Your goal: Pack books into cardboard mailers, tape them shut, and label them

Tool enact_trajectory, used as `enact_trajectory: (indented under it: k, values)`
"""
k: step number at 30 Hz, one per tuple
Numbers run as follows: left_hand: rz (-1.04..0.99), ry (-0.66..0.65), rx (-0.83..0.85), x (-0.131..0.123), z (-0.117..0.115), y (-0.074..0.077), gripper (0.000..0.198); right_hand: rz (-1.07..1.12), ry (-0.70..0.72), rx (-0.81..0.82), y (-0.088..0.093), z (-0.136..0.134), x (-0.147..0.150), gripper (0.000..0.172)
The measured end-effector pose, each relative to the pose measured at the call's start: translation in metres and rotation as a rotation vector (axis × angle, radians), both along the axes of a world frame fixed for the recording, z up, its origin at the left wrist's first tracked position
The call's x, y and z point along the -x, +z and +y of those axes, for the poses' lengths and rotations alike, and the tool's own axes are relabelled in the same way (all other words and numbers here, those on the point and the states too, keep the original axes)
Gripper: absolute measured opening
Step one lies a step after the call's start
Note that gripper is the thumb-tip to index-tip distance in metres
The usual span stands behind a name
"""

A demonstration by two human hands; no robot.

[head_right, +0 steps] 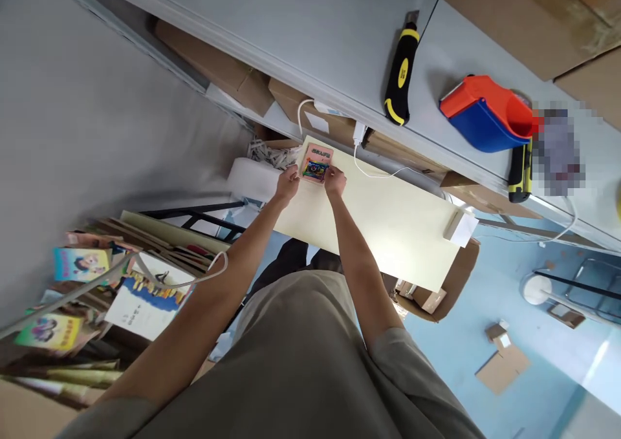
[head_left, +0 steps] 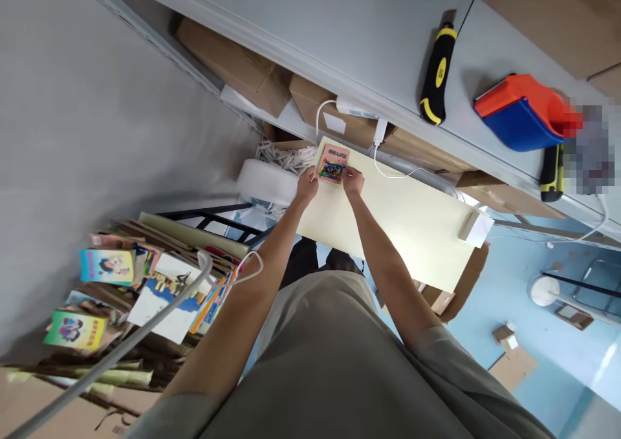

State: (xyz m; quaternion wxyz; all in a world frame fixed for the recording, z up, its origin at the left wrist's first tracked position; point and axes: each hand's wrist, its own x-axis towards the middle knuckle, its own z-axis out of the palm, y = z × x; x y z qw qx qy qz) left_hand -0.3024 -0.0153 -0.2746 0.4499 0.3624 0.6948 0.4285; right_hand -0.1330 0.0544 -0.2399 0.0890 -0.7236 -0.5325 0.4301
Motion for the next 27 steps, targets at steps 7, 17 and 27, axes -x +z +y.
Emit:
enact_trajectory:
  k: [7, 17, 27]
  values:
    - [0.422, -0.031, 0.473, 0.034, -0.055, 0.017, 0.053, -0.151, -0.221, 0.034, 0.011, -0.082, -0.029, 0.03]
    - [0.448, -0.237, 0.551, 0.053, -0.091, 0.034, 0.031, -0.179, -0.255, 0.11, 0.015, -0.153, 0.027, 0.023]
    - [0.228, -0.262, 0.125, 0.059, -0.1, 0.107, 0.013, 0.274, -0.154, -0.186, 0.11, -0.164, 0.015, 0.04]
